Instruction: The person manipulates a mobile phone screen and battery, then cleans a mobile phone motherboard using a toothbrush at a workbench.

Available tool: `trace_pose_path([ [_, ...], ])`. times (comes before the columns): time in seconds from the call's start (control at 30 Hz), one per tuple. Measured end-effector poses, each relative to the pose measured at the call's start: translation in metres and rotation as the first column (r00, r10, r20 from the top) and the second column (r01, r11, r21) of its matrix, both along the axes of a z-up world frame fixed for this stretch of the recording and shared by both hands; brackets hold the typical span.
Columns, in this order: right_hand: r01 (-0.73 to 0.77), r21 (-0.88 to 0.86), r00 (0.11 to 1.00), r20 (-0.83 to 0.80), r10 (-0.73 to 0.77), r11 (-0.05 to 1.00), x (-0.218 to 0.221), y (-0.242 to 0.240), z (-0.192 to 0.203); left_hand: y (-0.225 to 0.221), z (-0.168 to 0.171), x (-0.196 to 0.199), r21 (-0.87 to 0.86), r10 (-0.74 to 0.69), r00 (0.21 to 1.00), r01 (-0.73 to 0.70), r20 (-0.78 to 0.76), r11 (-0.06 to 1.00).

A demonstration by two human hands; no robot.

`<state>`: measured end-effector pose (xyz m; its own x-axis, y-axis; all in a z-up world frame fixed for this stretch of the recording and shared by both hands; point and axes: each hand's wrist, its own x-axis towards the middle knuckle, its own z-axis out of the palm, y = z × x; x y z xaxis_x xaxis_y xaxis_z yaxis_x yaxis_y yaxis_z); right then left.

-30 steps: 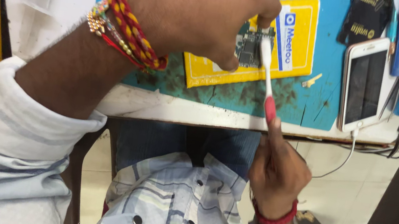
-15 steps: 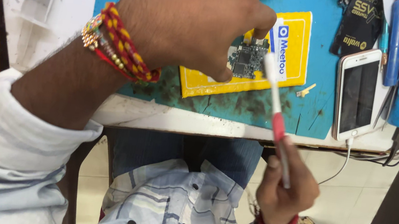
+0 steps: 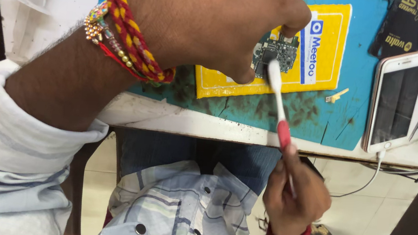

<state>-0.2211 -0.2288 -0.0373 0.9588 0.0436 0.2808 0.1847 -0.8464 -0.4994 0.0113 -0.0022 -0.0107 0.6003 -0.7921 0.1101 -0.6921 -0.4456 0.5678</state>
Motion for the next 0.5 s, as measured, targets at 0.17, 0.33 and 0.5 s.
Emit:
trace_pose_path([
  [0.17,0.027,-0.047,0.997,-0.067,-0.03,0.999,0.007,-0.006,-0.005,0.0,-0.001,-0.001,0.04,0.027,1.0,-0.027,0.003,0.999],
  [0.33,0.094,-0.062,0.995,0.027,-0.093,0.994,-0.016,-0.031,-0.012,0.0,-0.006,-0.002,-0.02,0.035,0.999,-0.034,0.037,0.999],
  [0.5,0.224,0.15,0.958,0.145,-0.245,0.963,-0.011,-0.061,-0.014,0.0,-0.005,-0.002,-0.027,0.016,0.999,-0.015,0.029,1.0],
])
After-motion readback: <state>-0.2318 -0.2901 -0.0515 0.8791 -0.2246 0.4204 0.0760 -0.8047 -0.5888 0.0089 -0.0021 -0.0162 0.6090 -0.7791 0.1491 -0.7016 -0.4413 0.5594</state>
